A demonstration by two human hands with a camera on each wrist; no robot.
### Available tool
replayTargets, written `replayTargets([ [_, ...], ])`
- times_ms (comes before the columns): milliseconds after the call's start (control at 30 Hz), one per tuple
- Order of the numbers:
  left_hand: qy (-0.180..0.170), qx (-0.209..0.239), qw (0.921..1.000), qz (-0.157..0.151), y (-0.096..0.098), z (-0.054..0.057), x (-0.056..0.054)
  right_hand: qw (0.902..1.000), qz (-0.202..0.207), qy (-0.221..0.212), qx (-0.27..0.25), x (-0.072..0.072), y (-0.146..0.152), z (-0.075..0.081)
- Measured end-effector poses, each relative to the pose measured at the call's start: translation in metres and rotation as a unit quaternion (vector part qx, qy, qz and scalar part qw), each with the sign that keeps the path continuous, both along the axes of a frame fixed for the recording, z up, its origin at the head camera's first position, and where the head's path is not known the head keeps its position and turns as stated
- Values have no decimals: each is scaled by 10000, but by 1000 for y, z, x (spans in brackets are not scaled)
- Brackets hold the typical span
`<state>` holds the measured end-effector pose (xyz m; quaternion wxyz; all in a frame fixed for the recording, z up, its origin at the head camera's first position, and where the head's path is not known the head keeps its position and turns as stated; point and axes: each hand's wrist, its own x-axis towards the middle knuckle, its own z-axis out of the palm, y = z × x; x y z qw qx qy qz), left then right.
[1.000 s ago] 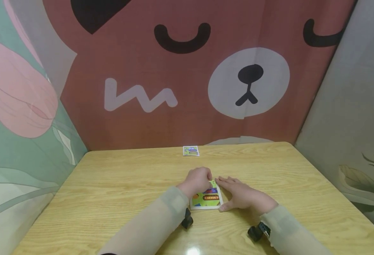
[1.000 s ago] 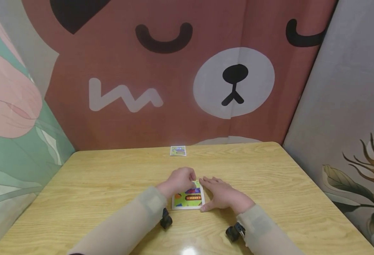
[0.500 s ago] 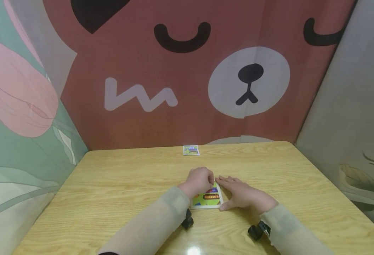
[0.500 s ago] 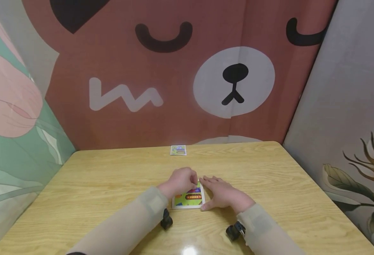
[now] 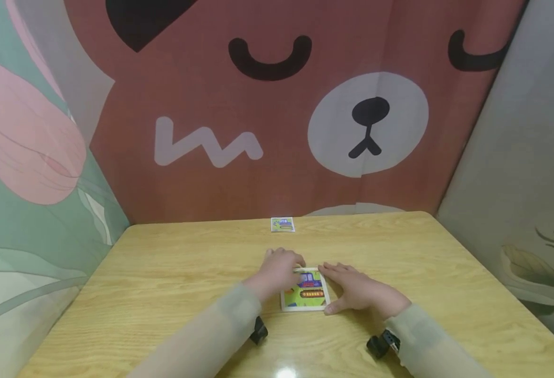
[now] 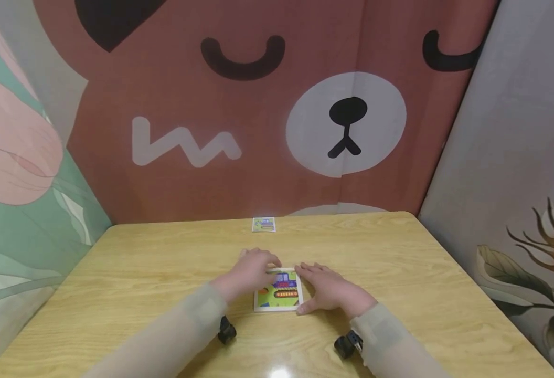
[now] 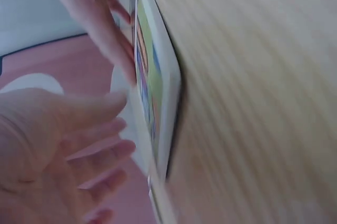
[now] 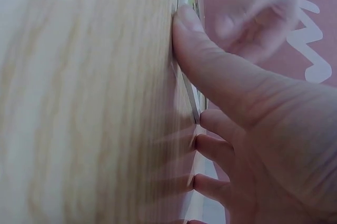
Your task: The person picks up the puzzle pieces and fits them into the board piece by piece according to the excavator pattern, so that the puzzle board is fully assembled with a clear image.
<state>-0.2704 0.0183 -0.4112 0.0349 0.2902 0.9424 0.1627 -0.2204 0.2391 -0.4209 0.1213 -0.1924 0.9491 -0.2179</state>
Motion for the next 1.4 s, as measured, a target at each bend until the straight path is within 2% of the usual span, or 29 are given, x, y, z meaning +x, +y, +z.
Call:
replayTargets([
  [200,-312,-937,9951,-61,-37,2,17,10000,34,-45,12,1,1,-1],
  [333,-475,-1014,9936,-158,-49,0,24,9999,-62,-94,90,2,0,2],
  [433,-534,-925,9942,-110,-55,-2,26,9997,-64,-33,212,3,-5,5],
  [633,-541,-1006,9935,18,-77,-6,20,9989,13,144,436,-8,-24,0],
  [733,-455,-1274,9908,48,-86,-3,17,9986,36,128,518,-18,-33,-4],
  [900,-160,-1882,9820,72,-96,4,14,9985,97,36,543,-32,-44,-1],
  [1033,-32,-2096,9778,79,-99,5,6,9985,102,-2,530,-39,-50,0],
  [1233,-352,-2057,9778,195,-103,5,-9,9988,17,16,491,-48,-53,-1],
  [1400,-699,-1801,9808,279,-107,5,-14,9994,-58,-90,331,-51,-54,0],
])
